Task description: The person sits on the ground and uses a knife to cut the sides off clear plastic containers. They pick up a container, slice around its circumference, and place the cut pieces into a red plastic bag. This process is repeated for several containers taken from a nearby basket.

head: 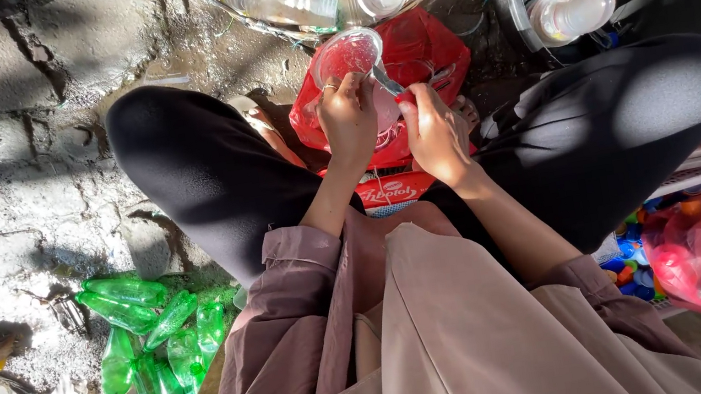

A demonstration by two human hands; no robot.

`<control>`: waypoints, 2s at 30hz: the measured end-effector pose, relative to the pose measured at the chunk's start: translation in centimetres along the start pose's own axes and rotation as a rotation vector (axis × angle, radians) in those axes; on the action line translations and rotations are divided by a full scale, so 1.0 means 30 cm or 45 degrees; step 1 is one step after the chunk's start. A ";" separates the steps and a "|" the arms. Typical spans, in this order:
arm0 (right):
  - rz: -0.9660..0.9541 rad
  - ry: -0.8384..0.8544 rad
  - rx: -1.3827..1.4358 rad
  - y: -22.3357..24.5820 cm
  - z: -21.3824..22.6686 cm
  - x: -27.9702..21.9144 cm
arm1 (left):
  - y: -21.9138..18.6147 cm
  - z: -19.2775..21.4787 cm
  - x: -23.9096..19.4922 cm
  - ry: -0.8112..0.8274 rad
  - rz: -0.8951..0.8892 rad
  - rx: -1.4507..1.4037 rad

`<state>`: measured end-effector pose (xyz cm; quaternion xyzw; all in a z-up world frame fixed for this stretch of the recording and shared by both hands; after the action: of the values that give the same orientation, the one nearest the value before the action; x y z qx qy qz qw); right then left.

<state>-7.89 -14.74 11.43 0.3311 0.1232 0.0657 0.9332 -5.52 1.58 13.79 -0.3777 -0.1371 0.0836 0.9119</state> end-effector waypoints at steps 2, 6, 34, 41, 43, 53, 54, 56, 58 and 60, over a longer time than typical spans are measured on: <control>-0.041 0.038 -0.010 -0.006 -0.017 0.006 | 0.011 -0.015 -0.010 0.000 -0.014 0.014; -0.066 0.038 -0.035 -0.003 -0.033 0.045 | 0.002 -0.041 -0.033 0.011 -0.118 0.059; -0.449 0.102 0.899 -0.126 -0.068 0.132 | 0.093 -0.083 -0.110 0.255 0.036 -0.179; -0.394 0.144 1.014 -0.074 -0.111 0.136 | 0.020 -0.127 -0.148 0.269 -0.284 0.738; -0.371 0.186 1.080 -0.078 -0.127 0.120 | 0.034 -0.148 -0.147 0.240 -0.301 0.858; -0.003 0.143 0.098 0.032 -0.005 0.001 | 0.155 -0.210 -0.104 0.362 0.060 0.463; -0.020 0.127 0.008 0.040 0.000 0.001 | 0.148 -0.201 -0.102 0.395 0.090 0.367; -0.030 0.136 -0.007 0.027 -0.018 0.022 | 0.142 -0.177 -0.087 0.412 0.128 0.259; -0.040 0.142 -0.025 0.013 -0.035 0.035 | 0.142 -0.170 -0.082 0.428 0.164 0.150; -0.093 0.222 -0.063 -0.002 -0.069 0.040 | 0.166 -0.174 -0.089 0.451 0.253 0.074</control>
<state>-7.29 -13.29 9.62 0.2964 0.2142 0.0633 0.9286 -6.66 0.90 6.21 -0.3718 0.0658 0.1093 0.9195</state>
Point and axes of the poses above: each hand's wrist, its own x-axis towards the middle knuckle, its own z-axis out of the back of the hand, y = z × x, the point moved 6 cm from there along x, towards the middle knuckle, and after that the axes turned 2 degrees about y, right-handed, at the moved point
